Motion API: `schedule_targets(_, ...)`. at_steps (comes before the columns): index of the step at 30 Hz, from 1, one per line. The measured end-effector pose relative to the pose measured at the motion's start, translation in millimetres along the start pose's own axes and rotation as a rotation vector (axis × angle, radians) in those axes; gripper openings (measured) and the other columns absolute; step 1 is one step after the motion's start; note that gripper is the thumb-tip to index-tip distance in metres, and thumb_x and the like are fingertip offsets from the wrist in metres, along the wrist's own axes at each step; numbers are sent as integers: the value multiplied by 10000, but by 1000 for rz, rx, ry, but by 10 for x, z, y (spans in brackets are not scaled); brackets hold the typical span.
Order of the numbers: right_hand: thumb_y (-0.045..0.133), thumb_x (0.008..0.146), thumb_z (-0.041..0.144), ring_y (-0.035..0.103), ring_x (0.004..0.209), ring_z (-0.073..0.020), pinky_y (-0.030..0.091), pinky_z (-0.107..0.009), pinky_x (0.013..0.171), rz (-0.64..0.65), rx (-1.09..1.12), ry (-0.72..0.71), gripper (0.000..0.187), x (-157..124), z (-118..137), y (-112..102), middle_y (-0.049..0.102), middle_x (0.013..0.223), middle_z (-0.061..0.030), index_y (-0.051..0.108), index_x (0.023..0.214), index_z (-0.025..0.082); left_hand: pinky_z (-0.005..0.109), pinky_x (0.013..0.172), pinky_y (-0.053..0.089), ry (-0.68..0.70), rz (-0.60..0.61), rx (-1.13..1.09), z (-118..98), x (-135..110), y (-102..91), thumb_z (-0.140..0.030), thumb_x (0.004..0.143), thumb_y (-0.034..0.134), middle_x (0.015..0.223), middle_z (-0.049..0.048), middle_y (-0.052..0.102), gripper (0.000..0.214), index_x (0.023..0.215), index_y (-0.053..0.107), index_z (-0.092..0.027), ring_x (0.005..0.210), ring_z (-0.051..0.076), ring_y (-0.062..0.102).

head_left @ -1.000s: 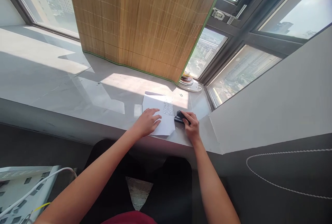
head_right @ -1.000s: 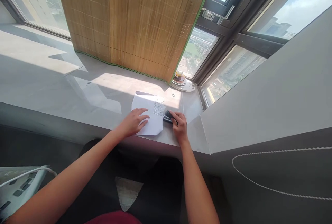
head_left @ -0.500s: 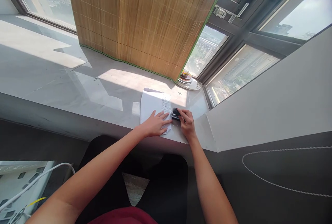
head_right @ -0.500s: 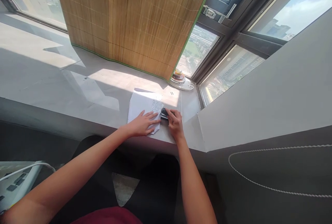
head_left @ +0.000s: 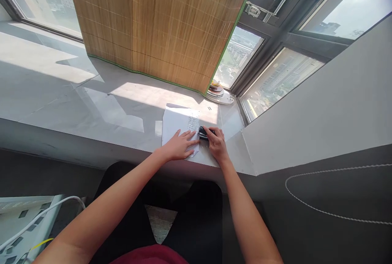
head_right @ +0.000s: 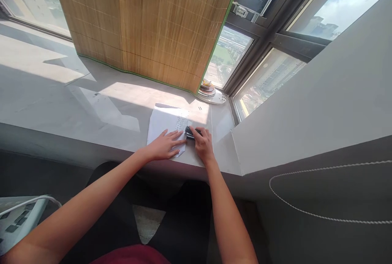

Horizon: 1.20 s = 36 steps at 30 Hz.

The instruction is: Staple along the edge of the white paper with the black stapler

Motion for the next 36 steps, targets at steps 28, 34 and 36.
schedule_targets(28,442,969,168,545,1079,-301,435,-454,944,-322,-17,291,484,-53,-53,-83,640,1154,-98,699,1351,316,632,1277,235,-9,-8,24,46,-45,23,-460,1033,528,1722,85,334,534,1559,520,-372,1583,342,326)
schedule_targets(34,544,951,263,554,1086,-332,474,-476,953,-393,-40,369,426,-62,-105,-93,655,1167,-158,650,1358,190,658,1254,261,-18,18,37,-49,-7,25,-491,1054,482,1728,115,312,543,1578,496,-350,1586,357,313)
schedule_targets(36,569,934,279,570,1052,-330,487,-474,942,-372,-35,399,395,-70,-120,-83,664,1132,-161,665,1304,179,632,1263,269,-20,-21,32,-23,-10,-79,-509,1061,462,1728,114,314,553,1583,489,-329,1587,343,312)
Point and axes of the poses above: each hand's wrist, its own x-axis towards the middle knuckle, its own y-axis out of the palm, z = x × y, the point moved 5 cm from there along x, towards the middle knuckle
